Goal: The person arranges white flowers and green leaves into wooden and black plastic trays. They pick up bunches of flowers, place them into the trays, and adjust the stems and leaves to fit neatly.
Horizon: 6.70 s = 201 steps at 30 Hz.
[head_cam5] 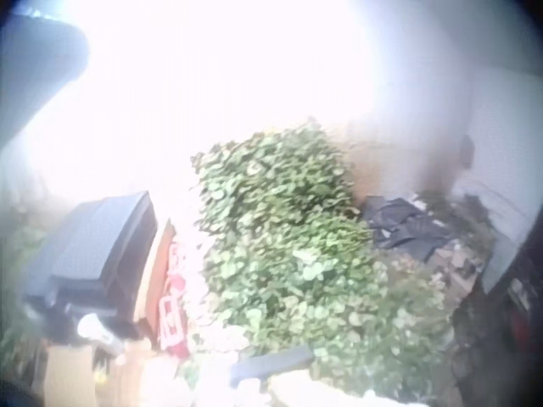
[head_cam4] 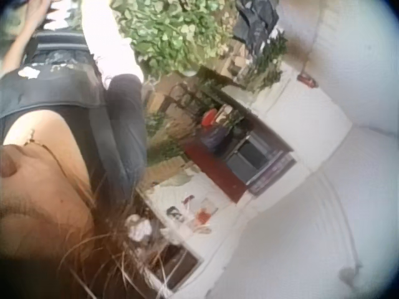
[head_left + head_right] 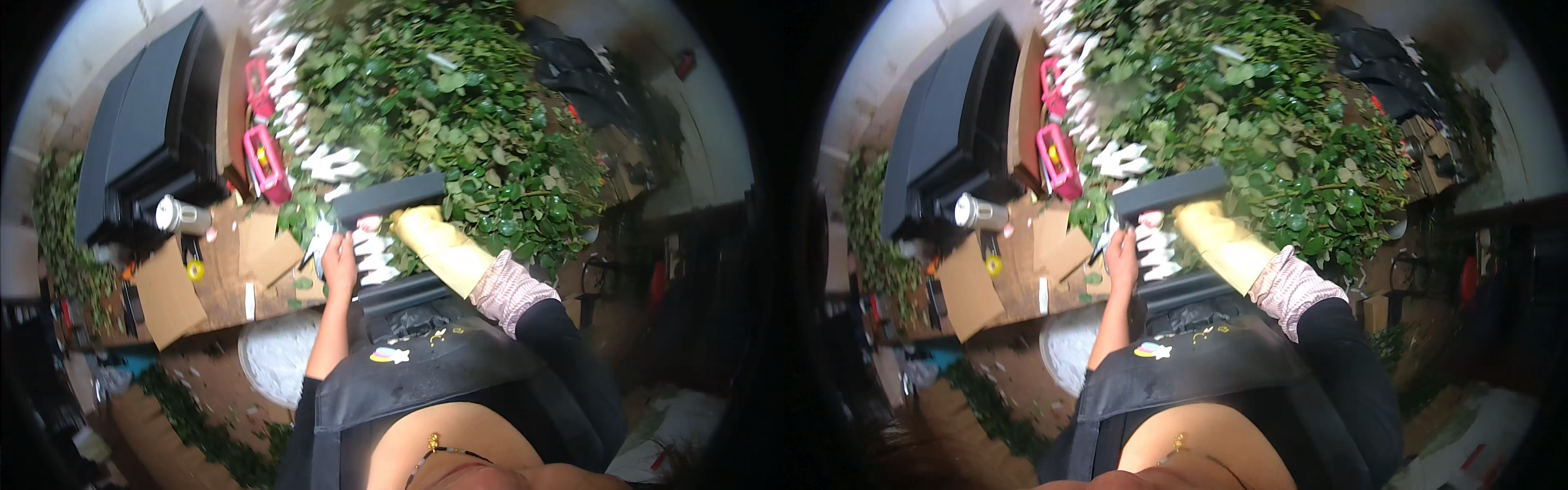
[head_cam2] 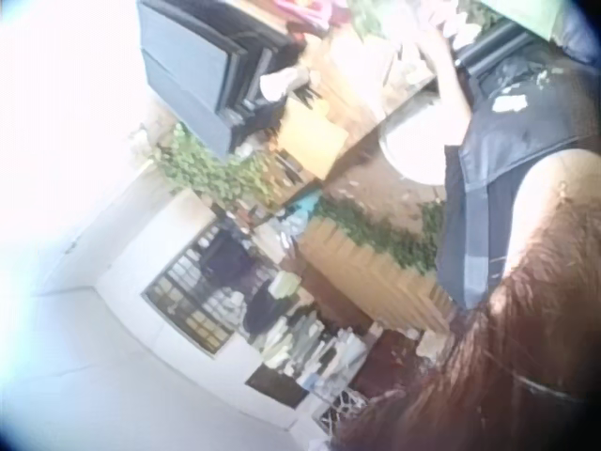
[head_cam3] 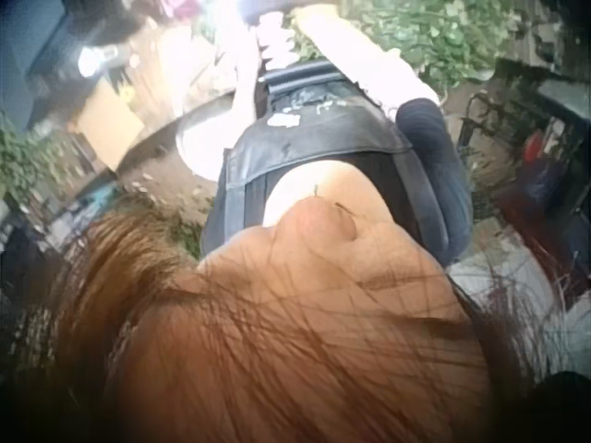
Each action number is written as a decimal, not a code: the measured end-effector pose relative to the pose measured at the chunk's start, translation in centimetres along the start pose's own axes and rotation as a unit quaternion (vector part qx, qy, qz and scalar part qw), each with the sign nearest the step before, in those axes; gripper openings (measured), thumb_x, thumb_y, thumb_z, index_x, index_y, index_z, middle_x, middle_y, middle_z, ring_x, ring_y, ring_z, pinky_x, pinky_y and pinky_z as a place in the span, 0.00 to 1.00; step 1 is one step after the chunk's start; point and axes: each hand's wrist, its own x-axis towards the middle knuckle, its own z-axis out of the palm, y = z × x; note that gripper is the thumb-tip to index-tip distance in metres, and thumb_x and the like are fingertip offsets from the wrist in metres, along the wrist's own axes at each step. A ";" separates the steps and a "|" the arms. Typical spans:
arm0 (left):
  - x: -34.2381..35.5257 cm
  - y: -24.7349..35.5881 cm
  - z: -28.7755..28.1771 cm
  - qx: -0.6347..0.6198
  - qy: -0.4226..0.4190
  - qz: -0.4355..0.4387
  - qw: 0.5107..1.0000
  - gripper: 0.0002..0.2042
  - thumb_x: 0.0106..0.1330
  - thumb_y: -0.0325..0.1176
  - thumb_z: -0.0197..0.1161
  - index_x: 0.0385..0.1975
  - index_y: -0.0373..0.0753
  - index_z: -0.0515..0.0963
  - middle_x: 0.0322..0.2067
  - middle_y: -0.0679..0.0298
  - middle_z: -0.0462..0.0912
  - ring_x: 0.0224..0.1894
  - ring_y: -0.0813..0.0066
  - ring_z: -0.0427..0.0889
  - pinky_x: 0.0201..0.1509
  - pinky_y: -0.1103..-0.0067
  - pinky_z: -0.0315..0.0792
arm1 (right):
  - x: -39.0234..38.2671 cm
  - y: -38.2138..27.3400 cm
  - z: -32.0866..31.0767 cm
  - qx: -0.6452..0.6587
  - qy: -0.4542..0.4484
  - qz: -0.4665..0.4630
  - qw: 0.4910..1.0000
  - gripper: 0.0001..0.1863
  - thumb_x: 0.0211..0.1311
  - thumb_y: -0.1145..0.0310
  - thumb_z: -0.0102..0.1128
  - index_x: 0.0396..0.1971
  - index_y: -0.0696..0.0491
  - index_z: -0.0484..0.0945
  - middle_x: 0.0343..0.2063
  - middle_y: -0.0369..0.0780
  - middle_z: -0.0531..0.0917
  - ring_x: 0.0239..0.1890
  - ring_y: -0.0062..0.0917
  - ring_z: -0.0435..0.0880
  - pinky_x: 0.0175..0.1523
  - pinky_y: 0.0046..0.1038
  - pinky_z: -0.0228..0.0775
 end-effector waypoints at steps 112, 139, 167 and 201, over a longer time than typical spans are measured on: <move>-1.4 0.2 -1.9 0.093 -0.255 0.058 0.961 0.32 0.55 0.41 0.80 0.60 0.42 0.75 0.66 0.48 0.66 0.77 0.47 0.46 0.77 0.59 0.51 | -3.5 0.6 0.8 0.130 0.104 -0.221 0.961 0.11 0.60 0.68 0.60 0.42 0.51 0.84 0.34 0.48 0.87 0.40 0.44 0.88 0.47 0.40 0.79; 0.1 0.6 0.9 -0.058 -0.147 -0.173 0.972 0.42 0.53 0.48 0.79 0.65 0.32 0.69 0.63 0.46 0.63 0.67 0.59 0.65 0.72 0.72 0.61 | -1.5 1.7 3.2 0.104 0.301 -0.239 0.917 0.04 0.59 0.67 0.63 0.34 0.45 0.83 0.28 0.40 0.87 0.28 0.39 0.87 0.32 0.40 0.77; 0.8 -1.1 0.6 0.107 -0.106 -0.058 0.987 0.24 0.56 0.46 0.78 0.43 0.31 0.83 0.66 0.34 0.63 0.68 0.45 0.66 0.71 0.64 0.62 | -10.2 1.6 -2.5 0.326 0.343 -0.155 0.867 0.21 0.70 0.46 0.54 0.42 0.47 0.86 0.37 0.37 0.89 0.40 0.38 0.89 0.51 0.36 0.80; 0.8 6.8 -0.6 0.319 -0.266 0.380 0.826 0.35 0.70 0.50 0.60 0.70 0.33 0.63 0.68 0.51 0.69 0.70 0.55 0.67 0.75 0.59 0.59 | -5.3 2.6 -2.3 0.019 0.107 -0.151 0.983 0.21 0.48 0.54 0.79 0.37 0.52 0.85 0.37 0.44 0.86 0.44 0.39 0.86 0.50 0.38 0.79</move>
